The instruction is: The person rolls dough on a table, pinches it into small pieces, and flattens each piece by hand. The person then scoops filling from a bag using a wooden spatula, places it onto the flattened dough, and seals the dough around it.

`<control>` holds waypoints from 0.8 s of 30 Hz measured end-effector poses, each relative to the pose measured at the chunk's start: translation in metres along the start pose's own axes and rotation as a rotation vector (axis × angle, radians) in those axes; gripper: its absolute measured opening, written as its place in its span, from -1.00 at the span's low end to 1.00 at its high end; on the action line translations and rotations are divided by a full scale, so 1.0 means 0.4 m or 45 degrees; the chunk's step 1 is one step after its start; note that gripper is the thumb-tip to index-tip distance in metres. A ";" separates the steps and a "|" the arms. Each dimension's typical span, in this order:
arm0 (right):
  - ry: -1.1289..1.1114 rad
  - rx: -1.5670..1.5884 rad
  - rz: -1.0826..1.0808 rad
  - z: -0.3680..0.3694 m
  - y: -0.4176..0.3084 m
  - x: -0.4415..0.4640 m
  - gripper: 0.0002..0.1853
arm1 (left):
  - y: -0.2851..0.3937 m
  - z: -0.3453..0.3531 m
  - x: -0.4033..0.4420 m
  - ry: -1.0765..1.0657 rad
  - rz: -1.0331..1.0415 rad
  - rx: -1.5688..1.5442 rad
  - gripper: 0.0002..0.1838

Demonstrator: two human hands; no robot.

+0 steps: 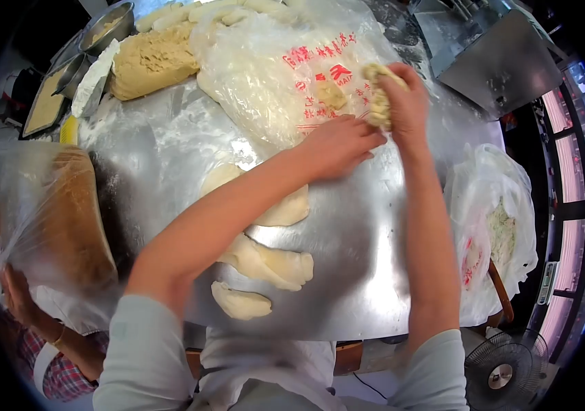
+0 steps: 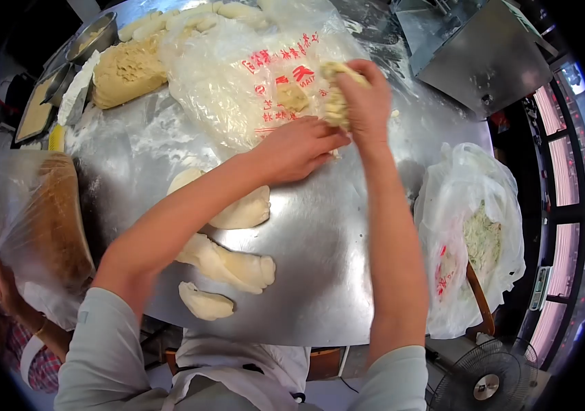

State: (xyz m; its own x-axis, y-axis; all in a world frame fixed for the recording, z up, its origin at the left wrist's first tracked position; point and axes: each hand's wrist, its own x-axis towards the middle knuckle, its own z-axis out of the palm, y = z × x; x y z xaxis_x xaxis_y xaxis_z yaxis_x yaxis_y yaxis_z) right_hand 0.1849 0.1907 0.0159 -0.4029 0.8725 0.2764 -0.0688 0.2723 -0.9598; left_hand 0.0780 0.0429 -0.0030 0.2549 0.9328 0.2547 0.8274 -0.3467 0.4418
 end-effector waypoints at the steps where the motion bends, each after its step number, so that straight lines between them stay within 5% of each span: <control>1: 0.065 -0.016 0.011 -0.037 0.017 0.010 -0.78 | -0.012 0.019 -0.022 0.068 0.096 -0.030 -0.52; 7: 0.150 -0.991 -0.246 -0.116 0.239 -0.037 -0.62 | -0.018 0.074 -0.041 0.110 0.129 -0.112 -0.45; 13: 0.192 -1.244 -0.199 -0.134 0.257 -0.047 -0.55 | 0.005 0.064 -0.046 0.229 0.034 -0.297 -0.55; 15: 0.136 -1.133 -0.196 -0.142 0.243 -0.056 -0.53 | 0.019 0.036 -0.044 0.441 -0.050 -0.420 -0.57; 18: 0.189 -0.783 -0.267 -0.135 0.233 -0.078 -0.51 | -0.005 -0.032 -0.026 0.754 -0.070 -0.085 -0.54; 24: 0.116 -0.912 -0.274 -0.142 0.234 -0.091 -0.49 | -0.071 0.005 -0.089 0.597 -0.433 0.446 -0.32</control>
State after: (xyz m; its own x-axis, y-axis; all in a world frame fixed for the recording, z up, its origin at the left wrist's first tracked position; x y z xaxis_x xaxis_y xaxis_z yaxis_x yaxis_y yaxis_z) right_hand 0.2451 0.2075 -0.0813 -0.3682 0.7919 0.4871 0.4855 0.6106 -0.6257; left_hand 0.0467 0.0196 -0.0265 -0.2269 0.8159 0.5319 0.9566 0.0843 0.2788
